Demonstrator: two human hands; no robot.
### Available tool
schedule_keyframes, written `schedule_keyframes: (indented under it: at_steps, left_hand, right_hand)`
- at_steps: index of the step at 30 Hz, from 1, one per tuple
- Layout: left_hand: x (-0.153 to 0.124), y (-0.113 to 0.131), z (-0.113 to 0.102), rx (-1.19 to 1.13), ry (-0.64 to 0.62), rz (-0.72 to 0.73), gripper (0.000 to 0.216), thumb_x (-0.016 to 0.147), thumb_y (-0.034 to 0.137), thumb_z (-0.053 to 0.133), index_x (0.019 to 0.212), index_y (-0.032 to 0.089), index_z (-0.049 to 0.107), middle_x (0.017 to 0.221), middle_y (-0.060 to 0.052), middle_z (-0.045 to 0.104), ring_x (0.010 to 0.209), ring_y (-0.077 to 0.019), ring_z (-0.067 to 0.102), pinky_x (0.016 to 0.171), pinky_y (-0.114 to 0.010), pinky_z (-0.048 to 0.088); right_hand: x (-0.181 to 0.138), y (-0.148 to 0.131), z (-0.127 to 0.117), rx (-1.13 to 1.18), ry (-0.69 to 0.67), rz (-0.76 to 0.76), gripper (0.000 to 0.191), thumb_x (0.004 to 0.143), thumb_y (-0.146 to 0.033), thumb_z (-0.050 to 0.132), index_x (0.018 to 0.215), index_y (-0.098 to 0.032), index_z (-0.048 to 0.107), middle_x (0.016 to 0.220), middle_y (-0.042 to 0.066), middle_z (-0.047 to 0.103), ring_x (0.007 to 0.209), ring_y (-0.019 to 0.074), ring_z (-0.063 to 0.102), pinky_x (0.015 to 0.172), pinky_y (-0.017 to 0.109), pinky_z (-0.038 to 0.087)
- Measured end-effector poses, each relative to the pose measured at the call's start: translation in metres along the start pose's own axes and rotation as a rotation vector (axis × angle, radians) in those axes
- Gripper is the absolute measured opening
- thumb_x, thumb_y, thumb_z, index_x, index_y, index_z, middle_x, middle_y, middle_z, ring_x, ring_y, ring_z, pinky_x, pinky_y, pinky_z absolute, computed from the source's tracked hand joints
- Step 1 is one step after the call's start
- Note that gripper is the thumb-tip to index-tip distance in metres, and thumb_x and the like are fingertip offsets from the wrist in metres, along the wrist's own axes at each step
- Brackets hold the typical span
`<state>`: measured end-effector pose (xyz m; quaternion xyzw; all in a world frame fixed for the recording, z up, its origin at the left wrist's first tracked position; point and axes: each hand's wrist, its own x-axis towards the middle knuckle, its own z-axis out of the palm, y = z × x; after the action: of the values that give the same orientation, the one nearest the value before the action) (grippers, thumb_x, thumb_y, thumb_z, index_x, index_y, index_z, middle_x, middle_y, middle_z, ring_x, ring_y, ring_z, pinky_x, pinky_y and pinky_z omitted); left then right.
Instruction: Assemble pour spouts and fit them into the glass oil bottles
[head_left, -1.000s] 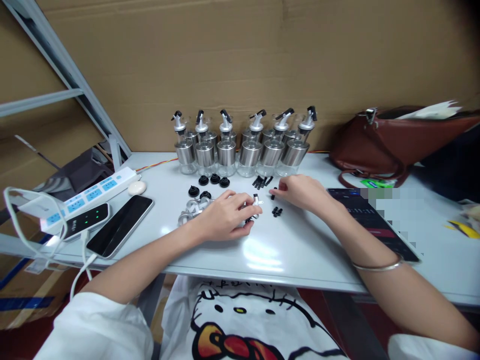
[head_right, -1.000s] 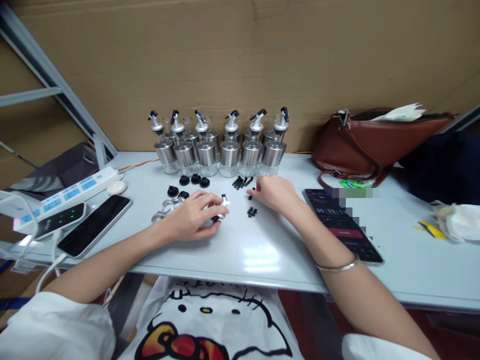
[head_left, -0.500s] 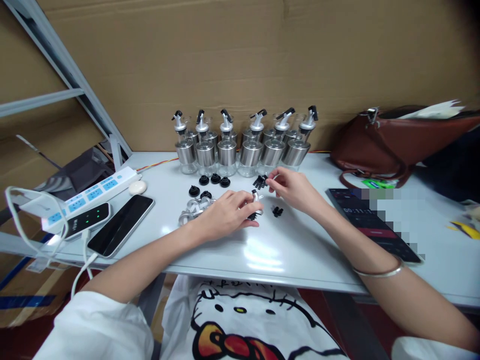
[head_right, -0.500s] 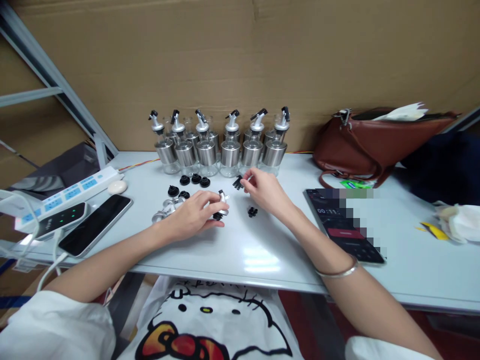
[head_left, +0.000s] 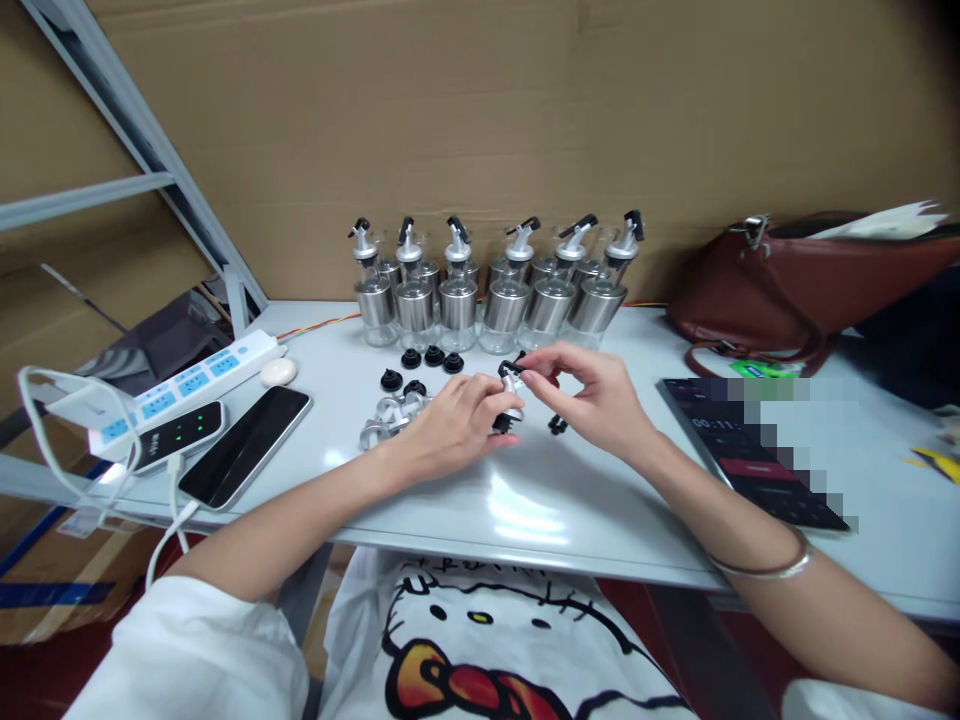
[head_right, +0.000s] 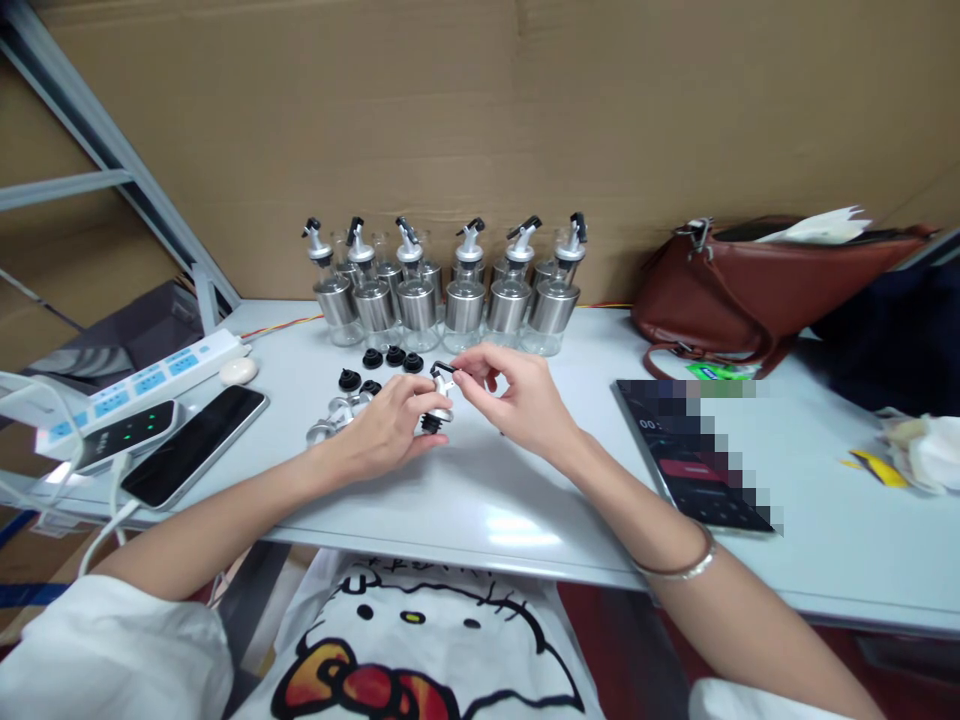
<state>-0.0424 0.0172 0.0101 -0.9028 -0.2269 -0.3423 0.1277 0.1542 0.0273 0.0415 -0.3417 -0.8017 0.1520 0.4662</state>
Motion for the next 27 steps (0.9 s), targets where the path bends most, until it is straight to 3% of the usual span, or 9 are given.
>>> schedule_keyframes:
  at_steps: [7, 12, 22, 27]
  left_hand:
    - [-0.0012, -0.0031, 0.0002, -0.068, -0.026, -0.128, 0.031, 0.097, 0.043, 0.035, 0.116, 0.019, 0.036, 0.104, -0.009, 0.05, 0.091, -0.0196, 0.055, 0.075, -0.035, 0.051]
    - [-0.0016, -0.0013, -0.0008, -0.056, -0.046, -0.072, 0.029, 0.096, 0.043, 0.037, 0.114, 0.02, 0.038, 0.103, -0.008, 0.051, 0.089, -0.0191, 0.055, 0.076, -0.035, 0.051]
    - [-0.0008, -0.0013, -0.0008, -0.034, 0.016, -0.054, 0.027, 0.097, 0.041, 0.039, 0.113, 0.02, 0.039, 0.099, -0.006, 0.05, 0.087, -0.0178, 0.053, 0.074, -0.032, 0.048]
    - [0.0004, -0.0009, -0.0036, -0.065, 0.06, -0.124, 0.026, 0.096, 0.04, 0.041, 0.116, 0.024, 0.039, 0.101, -0.006, 0.045, 0.091, -0.0181, 0.051, 0.079, -0.035, 0.049]
  right_hand:
    - [-0.0012, -0.0043, 0.0039, -0.067, 0.045, -0.008, 0.009, 0.084, -0.021, 0.058, 0.083, -0.018, 0.067, 0.063, -0.001, 0.061, 0.057, 0.0113, 0.053, 0.055, 0.024, 0.044]
    - [-0.0027, -0.0008, 0.007, -0.042, 0.17, 0.066, 0.007, 0.082, -0.022, 0.061, 0.083, -0.019, 0.068, 0.066, 0.0, 0.065, 0.059, 0.0117, 0.056, 0.058, 0.025, 0.047]
    - [-0.0024, -0.0029, 0.0043, -0.067, 0.083, 0.012, 0.008, 0.082, -0.021, 0.062, 0.083, -0.018, 0.069, 0.066, 0.0, 0.066, 0.059, 0.012, 0.057, 0.056, 0.025, 0.046]
    - [-0.0026, -0.0038, 0.0052, -0.072, 0.067, -0.008, 0.008, 0.083, -0.022, 0.06, 0.082, -0.019, 0.069, 0.065, 0.0, 0.066, 0.059, 0.0128, 0.058, 0.057, 0.025, 0.047]
